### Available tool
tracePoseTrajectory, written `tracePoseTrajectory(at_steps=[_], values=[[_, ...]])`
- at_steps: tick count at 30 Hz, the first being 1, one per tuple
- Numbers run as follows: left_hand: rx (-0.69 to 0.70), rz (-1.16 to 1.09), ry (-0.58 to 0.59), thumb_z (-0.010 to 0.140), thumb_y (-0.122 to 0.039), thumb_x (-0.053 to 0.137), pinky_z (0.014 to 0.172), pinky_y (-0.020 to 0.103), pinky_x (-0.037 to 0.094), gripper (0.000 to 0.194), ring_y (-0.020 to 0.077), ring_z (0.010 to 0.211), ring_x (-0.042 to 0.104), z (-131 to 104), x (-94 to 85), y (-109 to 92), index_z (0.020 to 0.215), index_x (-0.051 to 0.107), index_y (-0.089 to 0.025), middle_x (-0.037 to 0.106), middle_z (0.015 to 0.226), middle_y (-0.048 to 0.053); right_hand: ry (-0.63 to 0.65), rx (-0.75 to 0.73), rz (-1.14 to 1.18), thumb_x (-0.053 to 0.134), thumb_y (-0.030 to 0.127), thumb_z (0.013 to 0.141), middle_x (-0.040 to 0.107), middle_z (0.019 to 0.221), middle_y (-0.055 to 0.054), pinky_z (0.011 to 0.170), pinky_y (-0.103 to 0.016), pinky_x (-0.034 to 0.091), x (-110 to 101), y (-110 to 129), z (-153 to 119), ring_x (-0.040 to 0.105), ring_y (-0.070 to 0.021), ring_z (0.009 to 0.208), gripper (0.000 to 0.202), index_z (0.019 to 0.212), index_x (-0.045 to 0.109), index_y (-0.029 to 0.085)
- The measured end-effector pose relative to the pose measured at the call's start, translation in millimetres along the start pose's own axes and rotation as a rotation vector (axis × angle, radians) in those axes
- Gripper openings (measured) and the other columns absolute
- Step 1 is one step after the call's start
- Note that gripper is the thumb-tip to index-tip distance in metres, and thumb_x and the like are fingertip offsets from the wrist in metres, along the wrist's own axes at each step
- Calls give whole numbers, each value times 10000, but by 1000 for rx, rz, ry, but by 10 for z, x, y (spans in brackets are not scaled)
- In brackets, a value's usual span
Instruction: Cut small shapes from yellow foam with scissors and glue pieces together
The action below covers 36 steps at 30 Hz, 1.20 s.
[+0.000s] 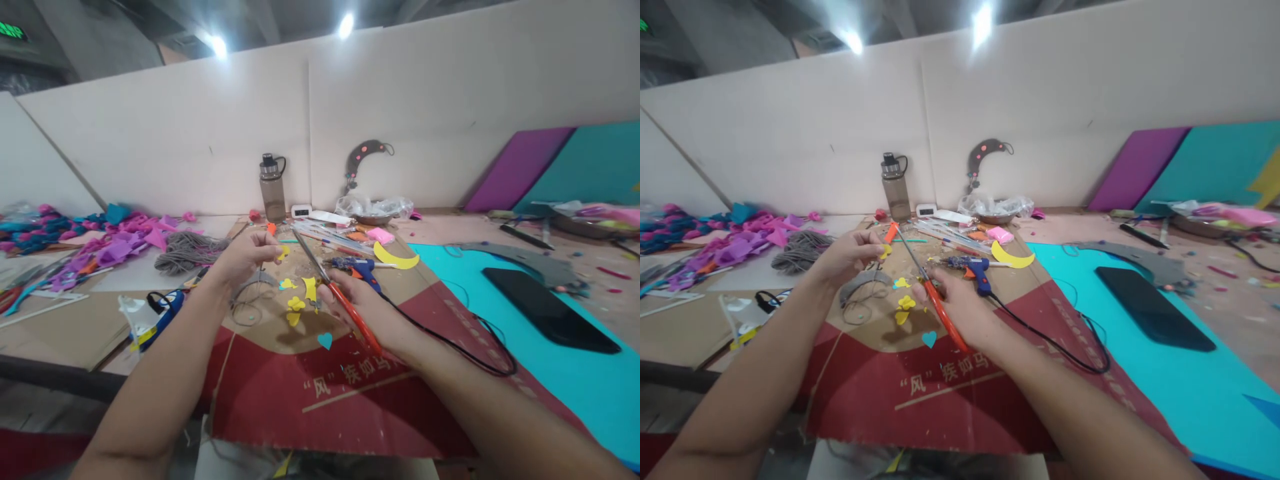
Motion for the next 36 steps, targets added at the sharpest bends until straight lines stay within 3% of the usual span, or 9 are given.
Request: tracePoseTrajectory(at_steps=[6, 12, 36], values=[[-96, -145, 56, 547, -200, 787, 545, 200, 437, 194, 89, 554, 549, -19, 195, 146, 548, 603, -140, 619, 593, 24, -18, -75, -49, 553, 457, 853, 562, 827, -11, 744, -288, 461, 7, 184, -36, 523, -154, 769, 282, 997, 551, 215], [-136, -184, 51, 543, -157, 773, 557, 193, 441, 162, 84, 556, 560, -32, 234, 206, 572, 615, -132, 629, 602, 24, 61, -106, -209, 551, 488, 841, 489, 740, 12, 606, -238, 395, 25, 143, -2, 446, -132, 676, 309, 905, 558, 187], [-161, -173, 107, 586, -131, 748, 562, 173, 423, 137, 53, 554, 538, -7, 278, 297, 591, 612, -112, 613, 612, 0, 136, -87, -134, 556, 469, 848, 437, 739, 21, 599, -233, 343, 83, 81, 2, 400, -113, 667, 297, 805, 501, 181]])
Point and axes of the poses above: each hand's wrist, its own z-axis towards the middle knuckle, its own x-axis out of the palm, y = z × x, the point moved 10 cm from there along z, towards the middle knuckle
